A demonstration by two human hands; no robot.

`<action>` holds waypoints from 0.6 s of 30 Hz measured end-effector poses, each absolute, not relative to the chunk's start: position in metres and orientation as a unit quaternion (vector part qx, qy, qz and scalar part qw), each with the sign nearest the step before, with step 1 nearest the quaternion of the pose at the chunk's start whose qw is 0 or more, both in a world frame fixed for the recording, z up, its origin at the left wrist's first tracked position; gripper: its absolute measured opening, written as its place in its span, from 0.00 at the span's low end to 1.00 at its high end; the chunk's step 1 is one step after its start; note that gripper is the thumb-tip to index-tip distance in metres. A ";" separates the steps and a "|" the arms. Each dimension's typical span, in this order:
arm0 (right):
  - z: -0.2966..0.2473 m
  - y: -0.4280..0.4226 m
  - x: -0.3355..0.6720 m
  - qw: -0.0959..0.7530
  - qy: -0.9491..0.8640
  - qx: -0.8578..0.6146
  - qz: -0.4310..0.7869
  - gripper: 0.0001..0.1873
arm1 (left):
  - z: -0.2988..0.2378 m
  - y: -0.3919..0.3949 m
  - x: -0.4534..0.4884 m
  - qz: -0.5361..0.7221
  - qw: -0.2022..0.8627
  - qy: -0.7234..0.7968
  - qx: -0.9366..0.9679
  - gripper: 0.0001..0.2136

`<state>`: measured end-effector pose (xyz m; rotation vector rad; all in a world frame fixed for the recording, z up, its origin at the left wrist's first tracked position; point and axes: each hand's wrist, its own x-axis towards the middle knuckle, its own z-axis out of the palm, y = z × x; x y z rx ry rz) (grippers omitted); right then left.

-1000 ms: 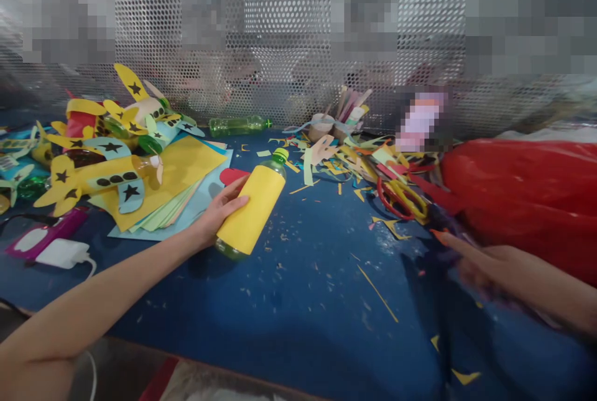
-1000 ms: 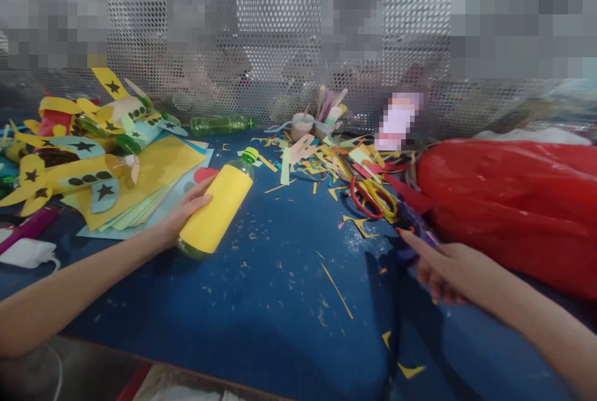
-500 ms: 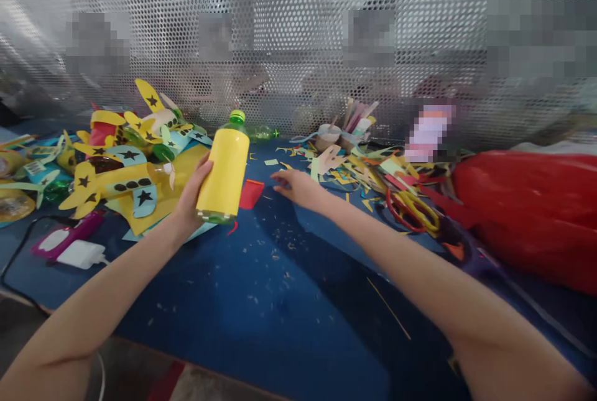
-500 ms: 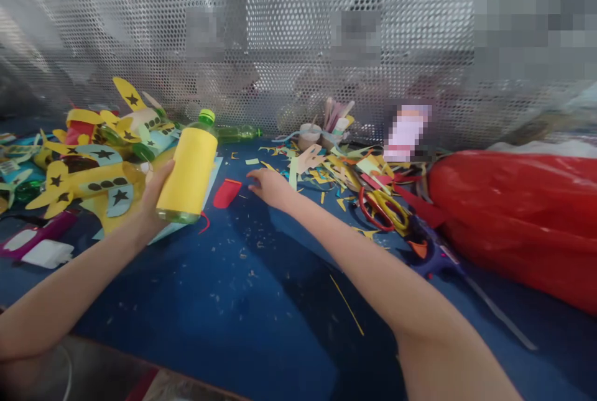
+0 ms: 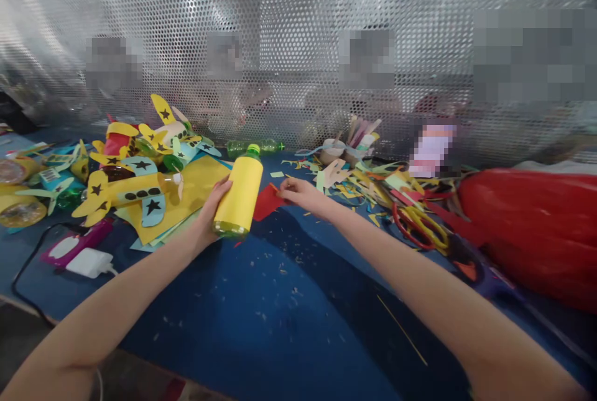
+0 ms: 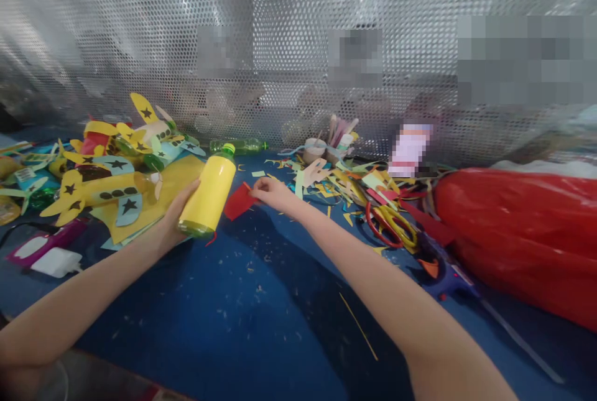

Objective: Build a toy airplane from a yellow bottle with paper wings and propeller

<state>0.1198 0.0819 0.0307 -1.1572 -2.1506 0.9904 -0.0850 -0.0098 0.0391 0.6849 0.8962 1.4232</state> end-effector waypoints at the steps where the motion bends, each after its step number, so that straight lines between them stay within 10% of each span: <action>1: 0.032 0.076 0.129 0.261 -0.779 -0.422 0.383 0.07 | 0.038 -0.012 -0.083 0.607 0.624 0.387 0.305 0.26; 5: 0.039 0.050 0.167 0.350 -0.712 -0.424 0.437 0.12 | 0.036 -0.020 -0.075 0.559 0.658 0.377 0.335 0.27; 9: 0.051 0.034 0.201 0.438 -0.767 -0.461 0.085 0.05 | 0.039 -0.025 -0.068 0.533 0.662 0.382 0.362 0.27; 13: 0.050 0.024 0.203 0.325 -0.845 -0.397 -0.152 0.05 | 0.041 -0.027 -0.062 0.528 0.646 0.405 0.373 0.28; 18: 0.026 0.005 0.180 0.158 -0.922 -0.347 -0.064 0.03 | 0.034 -0.027 -0.062 0.513 0.646 0.415 0.384 0.25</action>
